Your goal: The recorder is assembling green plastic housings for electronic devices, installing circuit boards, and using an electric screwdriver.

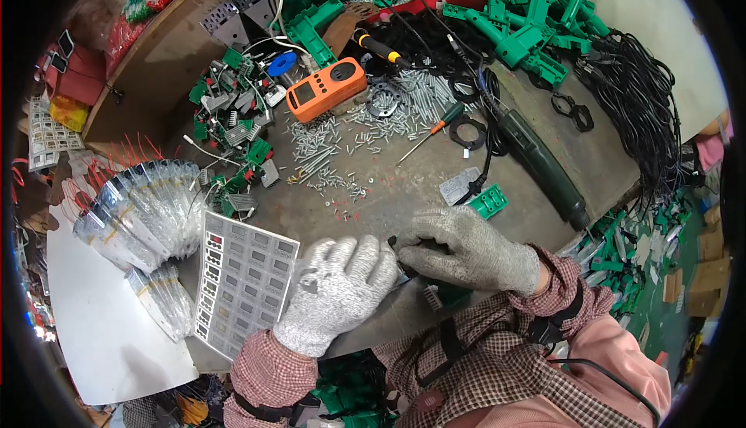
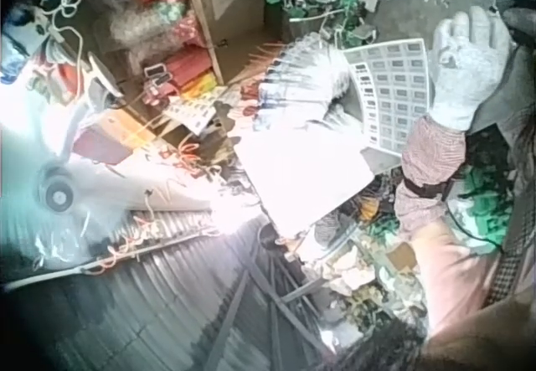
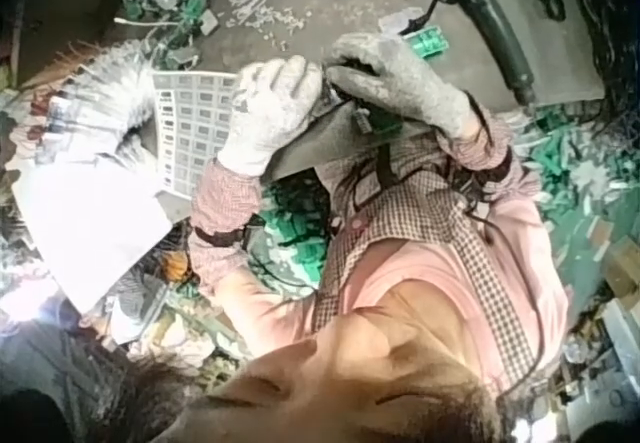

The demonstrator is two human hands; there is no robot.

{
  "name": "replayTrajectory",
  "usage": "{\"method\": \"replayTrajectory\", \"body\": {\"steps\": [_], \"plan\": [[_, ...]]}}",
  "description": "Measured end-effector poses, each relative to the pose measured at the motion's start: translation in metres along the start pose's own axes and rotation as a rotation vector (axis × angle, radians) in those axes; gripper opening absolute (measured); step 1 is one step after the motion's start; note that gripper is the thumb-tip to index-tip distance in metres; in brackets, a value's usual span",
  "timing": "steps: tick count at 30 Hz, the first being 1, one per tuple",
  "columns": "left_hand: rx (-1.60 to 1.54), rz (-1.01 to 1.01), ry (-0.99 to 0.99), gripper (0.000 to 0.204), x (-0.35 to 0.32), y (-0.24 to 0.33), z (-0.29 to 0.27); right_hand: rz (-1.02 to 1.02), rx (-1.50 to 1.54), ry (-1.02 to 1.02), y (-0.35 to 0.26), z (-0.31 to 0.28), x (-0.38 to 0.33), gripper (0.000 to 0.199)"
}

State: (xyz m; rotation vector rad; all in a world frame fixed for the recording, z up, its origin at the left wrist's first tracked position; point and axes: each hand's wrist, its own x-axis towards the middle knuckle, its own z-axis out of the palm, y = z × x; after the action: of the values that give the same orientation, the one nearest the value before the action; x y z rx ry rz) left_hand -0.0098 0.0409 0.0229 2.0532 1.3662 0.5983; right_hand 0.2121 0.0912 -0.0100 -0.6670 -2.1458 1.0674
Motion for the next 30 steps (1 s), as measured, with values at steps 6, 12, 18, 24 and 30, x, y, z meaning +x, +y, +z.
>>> {"method": "replayTrajectory", "body": {"steps": [6,12,18,24,30], "plan": [[-0.889,-0.630,-0.113,0.022,-0.004,0.005,0.006,0.069,-0.010,-0.055,-0.003,-0.002,-0.002,0.018],[-0.698,-0.662,-0.143,0.031,0.003,0.008,-0.007,0.030,-0.002,0.037,0.001,0.002,-0.004,0.017],[-0.623,-0.278,0.043,0.026,-0.011,0.005,0.021,0.040,0.060,-0.002,0.002,-0.001,-0.007,0.017],[-1.058,-0.200,0.145,0.027,0.006,0.008,0.028,0.206,0.041,0.080,-0.018,-0.012,-0.014,0.018],[-0.875,-0.270,-0.151,0.034,0.027,0.010,0.037,-0.090,-0.018,0.388,-0.006,-0.025,-0.034,0.030]]}}
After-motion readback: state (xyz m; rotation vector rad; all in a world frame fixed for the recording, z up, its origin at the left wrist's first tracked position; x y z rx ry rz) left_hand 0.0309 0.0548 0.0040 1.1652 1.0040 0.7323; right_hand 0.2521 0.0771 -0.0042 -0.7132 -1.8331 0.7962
